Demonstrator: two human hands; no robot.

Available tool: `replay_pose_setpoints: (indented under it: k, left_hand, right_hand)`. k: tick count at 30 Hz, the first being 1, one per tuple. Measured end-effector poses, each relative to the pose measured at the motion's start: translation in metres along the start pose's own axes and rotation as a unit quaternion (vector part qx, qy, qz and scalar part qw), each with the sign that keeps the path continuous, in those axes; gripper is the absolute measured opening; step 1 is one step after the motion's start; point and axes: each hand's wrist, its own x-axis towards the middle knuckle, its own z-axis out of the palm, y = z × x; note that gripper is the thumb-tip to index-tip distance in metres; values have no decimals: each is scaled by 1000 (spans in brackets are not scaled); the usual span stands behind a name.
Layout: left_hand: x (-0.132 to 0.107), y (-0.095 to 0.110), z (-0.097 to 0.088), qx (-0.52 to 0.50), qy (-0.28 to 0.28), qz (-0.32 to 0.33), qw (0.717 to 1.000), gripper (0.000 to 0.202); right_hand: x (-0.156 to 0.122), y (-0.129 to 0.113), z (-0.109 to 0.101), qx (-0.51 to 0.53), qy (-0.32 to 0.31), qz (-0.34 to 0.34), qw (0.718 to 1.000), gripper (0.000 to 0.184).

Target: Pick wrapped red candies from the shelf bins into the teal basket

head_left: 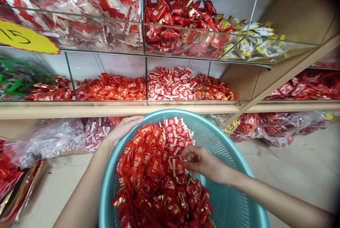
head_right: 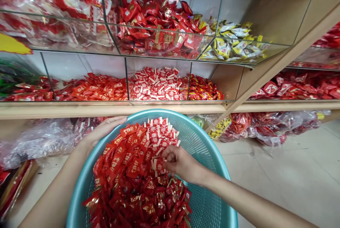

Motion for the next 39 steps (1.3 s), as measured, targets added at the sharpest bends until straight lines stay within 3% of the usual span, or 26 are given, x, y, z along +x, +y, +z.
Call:
replay_pose_setpoints:
  k: [3,10,13,17,24,28,31,35,39]
  left_hand:
    - [1,-1,-1,-1,-2,-3,1000,39]
    - [2,-2,-4,-1,-11,1,1000,40]
    - [1,-1,-4,1,-14,0,1000,40]
    - [0,0,-4,0,-11,-5,1000,39]
    - [0,-1,-4,-8,-5,-20,1000,35]
    - [-1,-1,-4,-13,-4,-17,1000,35]
    - [0,-2,-4,-12,-8,-15,1000,37]
    - [1,-3,-6,-4,-9,-10,1000,35]
    - [2,-2,-8,5,-9,-3,1000,34]
  right_hand:
    - [5,6,5,13,34,-3,999,15]
    - [19,14,10,25,38,20,999,21]
    - [20,16,11,-63,86,2,994,18]
    - [17,13,12,-210,135,-50,967,16]
    - [13,7,12,-308,163,-80,934,13]
    - [16,-13,-3,-329,183,-96,922,16]
    - [30,-41,-27,-330,205,-146,910,16]
    - [71,-81,-64,-344,243,-238,875,9]
    - [123,-110,-79,-391,239,-225,860,5]
